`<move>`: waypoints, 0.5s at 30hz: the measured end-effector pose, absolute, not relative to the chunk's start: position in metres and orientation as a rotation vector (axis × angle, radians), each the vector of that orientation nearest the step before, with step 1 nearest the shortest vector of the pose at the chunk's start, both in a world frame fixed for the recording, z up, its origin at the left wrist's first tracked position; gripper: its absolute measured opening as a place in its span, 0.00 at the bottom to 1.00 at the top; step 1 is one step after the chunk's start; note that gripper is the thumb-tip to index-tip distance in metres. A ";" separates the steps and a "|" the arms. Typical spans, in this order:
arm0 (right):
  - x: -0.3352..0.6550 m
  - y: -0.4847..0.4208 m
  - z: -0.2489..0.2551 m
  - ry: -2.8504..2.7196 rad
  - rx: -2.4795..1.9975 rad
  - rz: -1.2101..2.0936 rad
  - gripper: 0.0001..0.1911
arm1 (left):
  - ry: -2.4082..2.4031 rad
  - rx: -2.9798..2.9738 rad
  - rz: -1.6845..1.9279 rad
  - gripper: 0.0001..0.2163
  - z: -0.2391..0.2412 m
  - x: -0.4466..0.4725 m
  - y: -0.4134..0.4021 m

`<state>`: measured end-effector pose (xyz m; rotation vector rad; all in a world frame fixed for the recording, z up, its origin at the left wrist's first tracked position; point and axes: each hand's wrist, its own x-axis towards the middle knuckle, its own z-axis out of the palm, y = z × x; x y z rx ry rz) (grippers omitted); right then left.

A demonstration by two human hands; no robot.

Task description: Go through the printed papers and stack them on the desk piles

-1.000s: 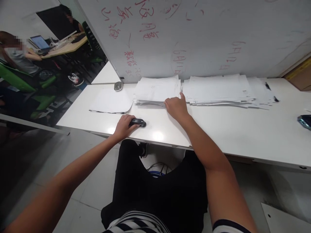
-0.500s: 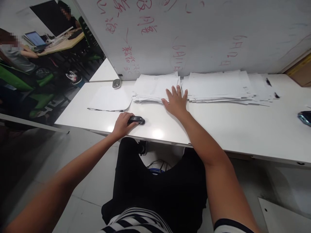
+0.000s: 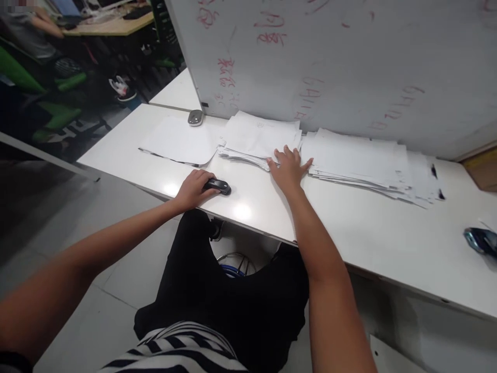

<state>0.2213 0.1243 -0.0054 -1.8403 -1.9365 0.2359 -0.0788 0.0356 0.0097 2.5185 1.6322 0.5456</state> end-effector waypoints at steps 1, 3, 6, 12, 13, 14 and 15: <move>0.222 0.125 -0.006 -1.936 -1.843 0.236 0.25 | 1.622 2.519 0.546 0.16 0.009 -0.079 0.036; 0.222 0.125 -0.005 -1.953 -1.833 0.237 0.24 | 1.626 2.518 0.558 0.16 0.008 -0.080 0.036; 0.223 0.125 -0.003 -1.968 -1.808 0.231 0.24 | 1.659 2.524 0.564 0.17 0.007 -0.081 0.035; 0.222 0.127 -0.002 -1.917 -1.796 0.202 0.24 | 1.643 2.540 0.573 0.17 0.008 -0.081 0.037; 0.223 0.126 -0.002 -1.907 -1.781 0.190 0.24 | 1.641 2.534 0.571 0.17 0.008 -0.081 0.037; 0.223 0.125 -0.002 -1.901 -1.757 0.175 0.24 | 1.641 2.526 0.570 0.17 0.008 -0.081 0.037; 0.224 0.123 -0.002 -1.896 -1.729 0.155 0.23 | 1.641 2.518 0.573 0.17 0.008 -0.081 0.038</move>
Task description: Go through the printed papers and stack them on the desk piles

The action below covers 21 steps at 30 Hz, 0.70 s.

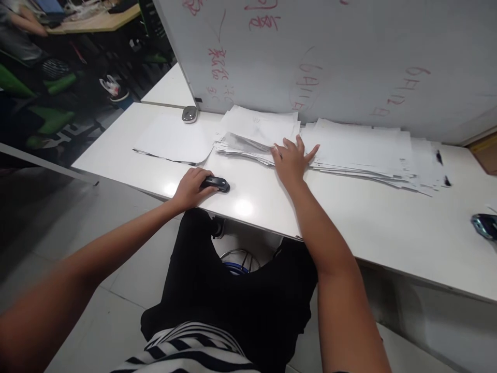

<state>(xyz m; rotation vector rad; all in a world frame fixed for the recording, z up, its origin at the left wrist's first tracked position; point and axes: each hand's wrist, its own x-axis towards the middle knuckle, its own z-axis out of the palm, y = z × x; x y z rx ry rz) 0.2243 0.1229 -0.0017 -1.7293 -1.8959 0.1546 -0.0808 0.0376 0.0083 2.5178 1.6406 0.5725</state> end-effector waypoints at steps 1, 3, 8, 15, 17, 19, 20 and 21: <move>0.225 0.121 0.000 -1.891 -1.699 0.129 0.23 | 1.640 2.511 0.579 0.17 0.008 -0.081 0.038; 0.228 0.117 0.006 -1.876 -1.638 0.054 0.23 | 1.647 2.505 0.612 0.17 0.007 -0.081 0.038; 0.227 0.100 0.037 -1.704 -1.533 -0.190 0.23 | 1.715 2.492 0.758 0.20 0.002 -0.082 0.036; 0.217 0.016 0.046 -1.798 -1.502 -0.258 0.18 | 1.683 2.549 0.981 0.28 -0.004 -0.087 0.029; 0.215 -0.011 0.039 -1.970 -1.538 -0.282 0.15 | 1.665 2.523 1.088 0.24 -0.008 -0.093 0.028; 0.213 -0.032 0.034 -2.084 -1.546 -0.270 0.14 | 1.630 2.483 1.206 0.22 -0.011 -0.096 0.028; 0.213 -0.041 0.032 -2.116 -1.544 -0.252 0.14 | 1.608 2.448 1.271 0.21 -0.011 -0.094 0.027; 0.213 -0.048 0.031 -2.136 -1.542 -0.230 0.14 | 1.599 2.372 1.357 0.21 -0.010 -0.091 0.024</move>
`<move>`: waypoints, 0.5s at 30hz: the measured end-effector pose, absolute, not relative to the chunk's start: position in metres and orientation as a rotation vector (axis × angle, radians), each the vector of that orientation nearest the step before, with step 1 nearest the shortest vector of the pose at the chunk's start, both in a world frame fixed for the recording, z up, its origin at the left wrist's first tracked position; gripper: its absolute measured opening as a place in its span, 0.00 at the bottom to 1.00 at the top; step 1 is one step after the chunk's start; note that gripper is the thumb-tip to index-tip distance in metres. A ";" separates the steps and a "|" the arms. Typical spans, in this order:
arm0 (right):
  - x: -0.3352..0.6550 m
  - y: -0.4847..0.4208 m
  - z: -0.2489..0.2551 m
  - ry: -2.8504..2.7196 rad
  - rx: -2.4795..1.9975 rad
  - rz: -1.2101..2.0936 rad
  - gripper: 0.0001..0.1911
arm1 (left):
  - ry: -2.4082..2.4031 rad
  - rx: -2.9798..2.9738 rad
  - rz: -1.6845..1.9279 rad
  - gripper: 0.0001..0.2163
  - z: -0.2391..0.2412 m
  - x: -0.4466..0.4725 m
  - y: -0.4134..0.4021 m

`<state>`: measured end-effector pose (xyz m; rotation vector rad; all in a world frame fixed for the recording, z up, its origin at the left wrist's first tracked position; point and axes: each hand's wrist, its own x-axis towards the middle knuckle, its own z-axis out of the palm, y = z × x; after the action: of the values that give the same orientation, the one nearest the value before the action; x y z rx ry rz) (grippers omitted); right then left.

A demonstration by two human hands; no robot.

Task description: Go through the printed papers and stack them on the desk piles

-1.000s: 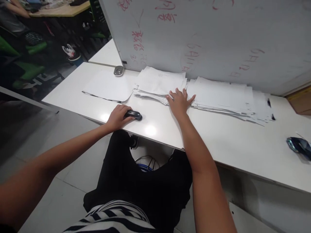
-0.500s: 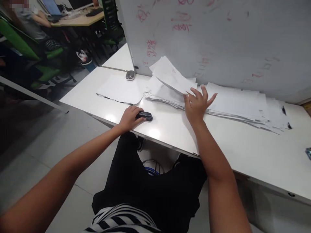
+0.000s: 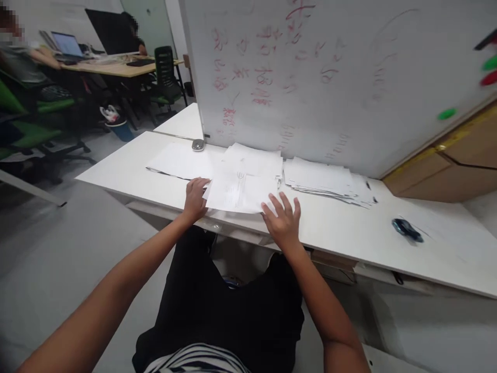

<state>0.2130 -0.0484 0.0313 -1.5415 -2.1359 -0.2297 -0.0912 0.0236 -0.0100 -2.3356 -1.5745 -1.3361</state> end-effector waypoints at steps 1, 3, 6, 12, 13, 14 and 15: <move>0.213 -0.055 0.031 -2.151 -1.535 -0.208 0.14 | -1.634 -2.265 -1.489 0.21 -0.008 -0.086 0.018; 0.215 -0.068 0.032 -2.181 -1.515 -0.173 0.14 | -1.886 -1.990 -1.936 0.24 -0.002 -0.071 -0.001; 0.220 -0.085 0.034 -2.231 -1.506 -0.107 0.14 | -2.416 -1.726 -2.580 0.30 0.012 -0.053 -0.042; 0.227 -0.105 0.034 -2.319 -1.436 0.068 0.15 | -3.088 -2.170 -2.676 0.22 0.026 -0.061 -0.092; 0.227 -0.106 0.032 -2.321 -1.415 0.063 0.15 | -3.108 -2.122 -2.646 0.22 0.025 -0.064 -0.093; 0.227 -0.105 0.030 -2.313 -1.389 0.063 0.18 | -3.083 -2.074 -2.623 0.22 0.023 -0.065 -0.093; 0.226 -0.104 0.028 -2.294 -1.360 0.081 0.22 | -3.020 -2.059 -2.602 0.22 0.022 -0.065 -0.093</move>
<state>0.2264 -0.1042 0.0276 -1.3597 -2.2944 0.0807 -0.0647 -0.0929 0.0219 -2.0594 -3.0199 -2.6024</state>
